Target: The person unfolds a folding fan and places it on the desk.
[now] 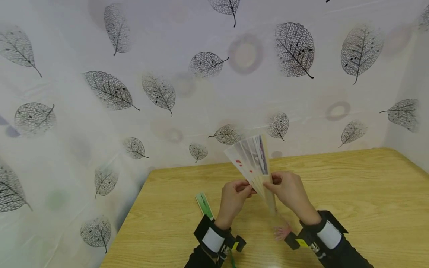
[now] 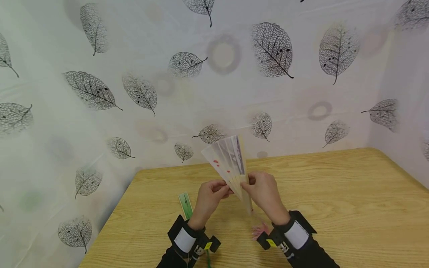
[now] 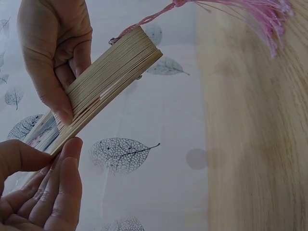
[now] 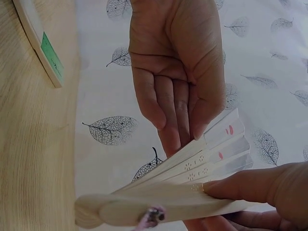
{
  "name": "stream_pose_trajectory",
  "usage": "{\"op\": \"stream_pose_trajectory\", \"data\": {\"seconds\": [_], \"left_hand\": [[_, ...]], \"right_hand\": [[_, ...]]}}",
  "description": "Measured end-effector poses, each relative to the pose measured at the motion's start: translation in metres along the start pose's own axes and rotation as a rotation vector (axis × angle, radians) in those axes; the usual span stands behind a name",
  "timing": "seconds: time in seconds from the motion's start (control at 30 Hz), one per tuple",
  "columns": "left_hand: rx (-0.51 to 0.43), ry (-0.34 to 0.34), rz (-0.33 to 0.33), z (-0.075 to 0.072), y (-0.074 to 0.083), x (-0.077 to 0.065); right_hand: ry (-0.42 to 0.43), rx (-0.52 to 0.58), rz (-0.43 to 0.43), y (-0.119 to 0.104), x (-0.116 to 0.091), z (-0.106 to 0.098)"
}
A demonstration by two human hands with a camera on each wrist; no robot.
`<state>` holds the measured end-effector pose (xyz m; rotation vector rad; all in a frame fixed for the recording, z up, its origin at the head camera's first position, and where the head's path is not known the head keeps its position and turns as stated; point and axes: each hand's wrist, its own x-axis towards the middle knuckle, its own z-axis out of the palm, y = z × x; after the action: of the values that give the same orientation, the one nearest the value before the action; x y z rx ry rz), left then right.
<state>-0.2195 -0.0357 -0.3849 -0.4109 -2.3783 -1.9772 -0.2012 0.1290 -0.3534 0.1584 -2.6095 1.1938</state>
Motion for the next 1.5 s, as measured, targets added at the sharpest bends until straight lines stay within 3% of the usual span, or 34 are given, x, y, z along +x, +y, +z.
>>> {"op": "stream_pose_trajectory", "data": {"seconds": [0.4, 0.67, 0.83, 1.03, 1.3, 1.5], "left_hand": [[-0.001, 0.005, -0.031, 0.0, 0.002, 0.0], [0.011, 0.001, -0.022, -0.002, 0.03, -0.011], [-0.014, -0.002, -0.024, -0.002, 0.034, -0.013], [-0.043, -0.004, -0.029, -0.002, 0.03, -0.011], [-0.081, 0.015, -0.045, 0.002, 0.003, 0.001], [-0.104, 0.024, -0.049, 0.003, 0.0, 0.001]], "right_hand": [[0.022, -0.013, -0.001, 0.004, 0.002, -0.003], [0.015, -0.026, 0.01, 0.003, 0.003, -0.006], [0.02, -0.032, 0.021, 0.004, 0.004, -0.009], [0.01, -0.019, 0.023, 0.005, 0.005, -0.01], [0.018, -0.025, 0.018, 0.005, 0.006, -0.01], [0.022, -0.021, 0.021, 0.004, 0.006, -0.011]]}}
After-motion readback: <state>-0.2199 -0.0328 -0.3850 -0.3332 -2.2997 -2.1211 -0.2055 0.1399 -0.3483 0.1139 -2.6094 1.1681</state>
